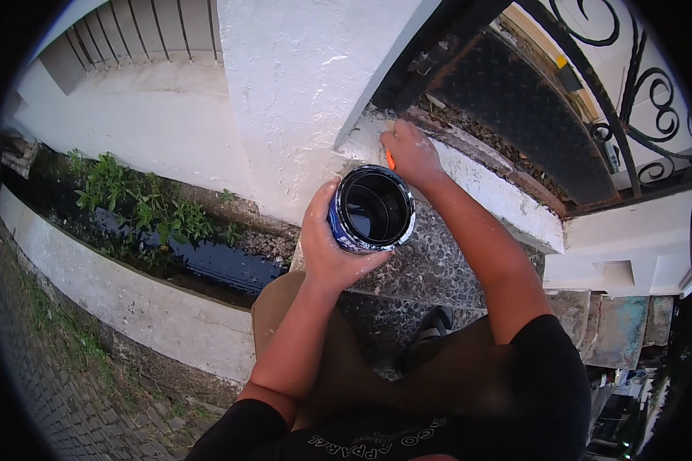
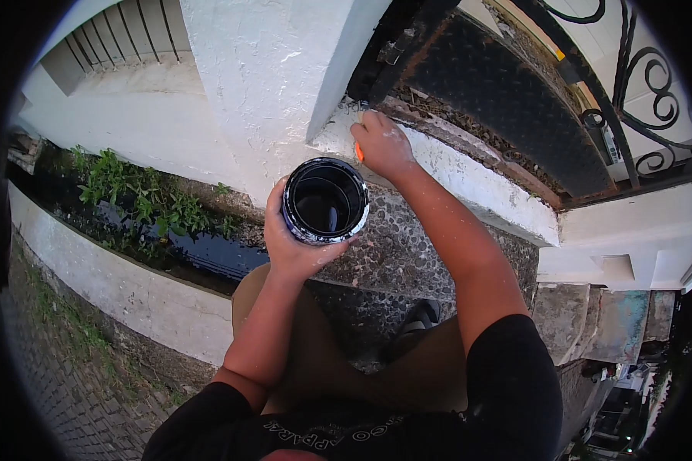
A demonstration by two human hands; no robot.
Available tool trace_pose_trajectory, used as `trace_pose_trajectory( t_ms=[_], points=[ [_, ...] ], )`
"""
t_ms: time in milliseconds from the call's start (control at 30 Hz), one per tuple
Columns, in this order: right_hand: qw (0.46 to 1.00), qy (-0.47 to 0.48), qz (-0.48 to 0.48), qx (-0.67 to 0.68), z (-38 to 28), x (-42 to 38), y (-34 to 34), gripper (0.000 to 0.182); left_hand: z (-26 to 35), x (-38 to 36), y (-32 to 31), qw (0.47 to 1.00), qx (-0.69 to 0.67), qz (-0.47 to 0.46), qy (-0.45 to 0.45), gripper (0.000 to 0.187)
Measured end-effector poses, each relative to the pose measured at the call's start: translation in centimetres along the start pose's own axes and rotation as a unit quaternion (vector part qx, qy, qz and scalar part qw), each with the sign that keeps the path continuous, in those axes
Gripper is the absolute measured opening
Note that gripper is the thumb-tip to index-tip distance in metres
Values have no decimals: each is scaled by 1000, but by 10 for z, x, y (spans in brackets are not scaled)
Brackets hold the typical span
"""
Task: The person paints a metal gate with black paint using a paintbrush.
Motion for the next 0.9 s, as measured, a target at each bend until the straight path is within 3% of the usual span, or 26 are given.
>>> trace_pose_trajectory(
  t_ms=[267,333,433,667,733,900],
  points=[
    [992,-56,-78,86,7,7,7,16,-4,-1,-2,1000,-26,4,7,111],
    [982,-97,-65,151,12,17,7,19,-2,0,-2,1000,-5,-7,3,111],
    [986,-112,-19,120,16,26,25,20,-3,-1,-3,1000,2,-16,5,111],
    [991,-76,-52,96,19,21,62,21,-5,-5,-5,999,-30,0,21,110],
    [988,-104,4,115,25,28,71,20,-5,-5,-6,1000,-26,-2,15,110],
    [987,-105,13,120,8,15,119,15,1,-2,-3,1000,7,-6,16,111]
  ],
)
Point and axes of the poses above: each hand's wrist, its own x-axis towards the middle knuckle, its own y-axis out of the back of the hand, z = x × y, the point moved 4 cm from there along x, towards the middle knuckle, and after that the axes turned 6 degrees about -y, right-handed, at the moved point
